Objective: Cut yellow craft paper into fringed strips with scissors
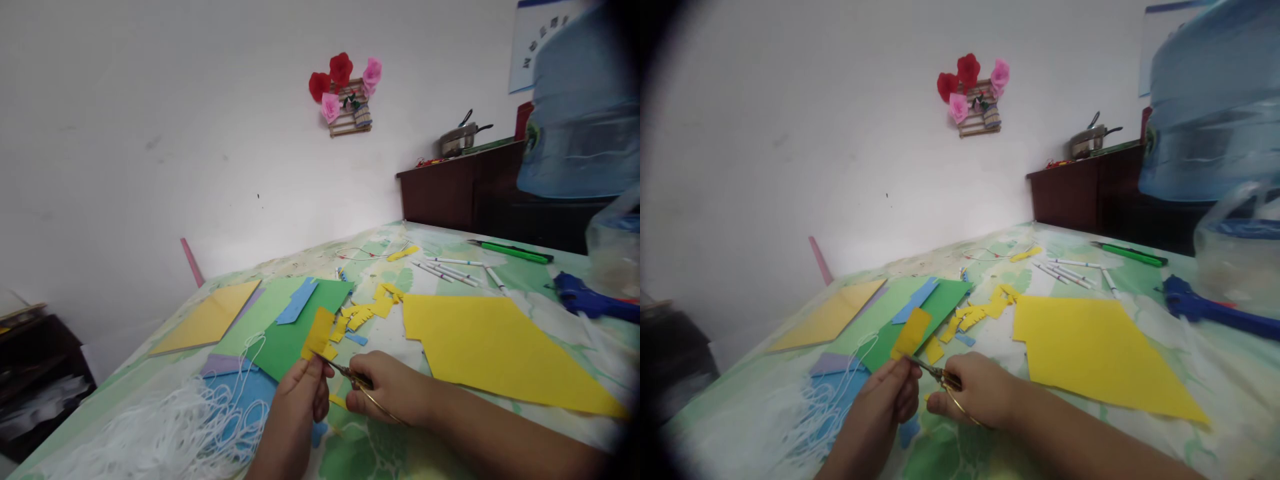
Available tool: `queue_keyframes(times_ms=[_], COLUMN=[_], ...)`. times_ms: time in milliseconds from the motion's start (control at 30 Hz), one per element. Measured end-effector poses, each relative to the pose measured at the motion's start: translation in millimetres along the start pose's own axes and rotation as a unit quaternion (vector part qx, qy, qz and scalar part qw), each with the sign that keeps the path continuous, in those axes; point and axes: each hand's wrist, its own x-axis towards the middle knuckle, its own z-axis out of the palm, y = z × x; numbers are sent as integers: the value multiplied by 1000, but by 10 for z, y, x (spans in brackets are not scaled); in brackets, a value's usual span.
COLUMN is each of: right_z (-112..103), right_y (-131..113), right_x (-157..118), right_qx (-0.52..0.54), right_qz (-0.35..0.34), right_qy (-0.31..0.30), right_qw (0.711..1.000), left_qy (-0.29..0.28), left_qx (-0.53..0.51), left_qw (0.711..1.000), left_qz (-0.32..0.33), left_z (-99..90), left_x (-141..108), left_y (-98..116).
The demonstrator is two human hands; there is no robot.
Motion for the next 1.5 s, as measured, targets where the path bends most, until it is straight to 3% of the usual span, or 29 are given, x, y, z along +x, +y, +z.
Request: queue_keyframes(times_ms=[133,833,1333,1500], right_z=[18,-3,-4,7], right_y=[28,18,46,54], right_x=[10,9,47,48], right_qx=[-11,-18,22,30], right_qz=[-8,-5,31,34], right_qy=[-1,-22,-16,-15], right_qw=[1000,1000,999,999], left_qy=[-29,-39,14,18], left_qx=[20,99,192,181], left_qw=[999,994,981,983], left_qz=[-15,-34,21,25], left_z=[-25,-66,-77,-83], left_x=[-9,-20,9,3], left_y=[2,37,84,85])
